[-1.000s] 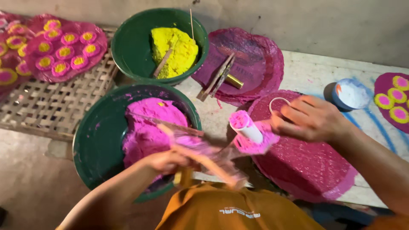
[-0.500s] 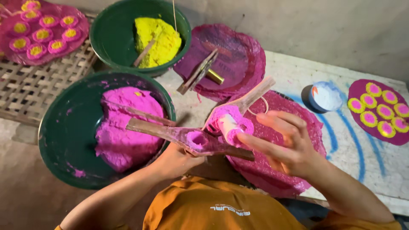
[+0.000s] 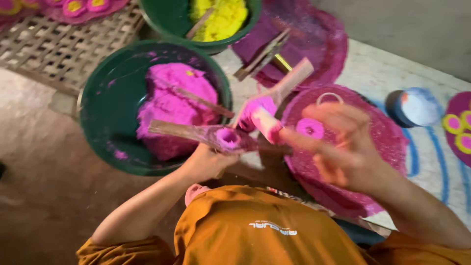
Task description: The person shapes vibrant pink and yellow dough into patterns on a circular base using wooden molds and various hand tools. They scoop the material from large buckets, press it into specific shapes, and smooth the surface of the developing patterns.
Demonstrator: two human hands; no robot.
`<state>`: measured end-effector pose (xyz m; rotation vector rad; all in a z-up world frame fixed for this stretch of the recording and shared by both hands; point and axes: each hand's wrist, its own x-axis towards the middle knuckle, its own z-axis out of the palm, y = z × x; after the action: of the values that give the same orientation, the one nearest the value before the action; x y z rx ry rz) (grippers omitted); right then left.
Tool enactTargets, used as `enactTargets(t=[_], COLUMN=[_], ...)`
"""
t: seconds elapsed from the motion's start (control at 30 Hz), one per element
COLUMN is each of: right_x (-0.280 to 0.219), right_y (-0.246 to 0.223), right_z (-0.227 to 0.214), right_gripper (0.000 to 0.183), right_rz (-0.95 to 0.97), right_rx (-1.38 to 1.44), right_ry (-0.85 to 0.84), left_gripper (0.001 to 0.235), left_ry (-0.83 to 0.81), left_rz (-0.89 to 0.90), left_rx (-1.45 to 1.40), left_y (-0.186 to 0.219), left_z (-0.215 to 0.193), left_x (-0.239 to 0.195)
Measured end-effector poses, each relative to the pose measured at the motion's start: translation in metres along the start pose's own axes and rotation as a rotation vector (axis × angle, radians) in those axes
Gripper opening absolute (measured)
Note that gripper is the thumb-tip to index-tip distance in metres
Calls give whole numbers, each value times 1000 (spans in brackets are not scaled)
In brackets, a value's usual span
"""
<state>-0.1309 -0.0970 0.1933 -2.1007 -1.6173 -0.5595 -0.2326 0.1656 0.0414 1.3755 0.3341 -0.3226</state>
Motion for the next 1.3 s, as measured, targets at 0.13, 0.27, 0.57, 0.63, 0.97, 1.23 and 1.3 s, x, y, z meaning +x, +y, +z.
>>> enactTargets(t=[0.13, 0.27, 0.57, 0.63, 0.97, 1.23, 1.3], right_x=[32, 79, 164, 179, 189, 150, 147], right_y=[13, 23, 23, 20, -67, -136, -121], right_z=[39, 171, 290, 285, 389, 324, 294], right_gripper=[47, 38, 27, 29, 26, 56, 56], right_rz=[242, 268, 250, 258, 336, 277, 441], right_rx=[275, 353, -61, -58, -164, -47, 93], right_ry=[66, -335, -685, -852, -888, -1186, -1238], left_gripper=[17, 20, 50, 41, 51, 48, 54], left_ry=[159, 526, 692, 627, 475, 474, 442], left_rz=[560, 750, 958, 936, 849, 874, 798], left_rx=[-22, 119, 304, 323, 93, 140, 87], left_y=[-12, -2, 1, 3, 10, 9, 9], left_z=[-72, -157, -294, -308, -318, -313, -315], left_x=[3, -10, 26, 45, 67, 69, 66])
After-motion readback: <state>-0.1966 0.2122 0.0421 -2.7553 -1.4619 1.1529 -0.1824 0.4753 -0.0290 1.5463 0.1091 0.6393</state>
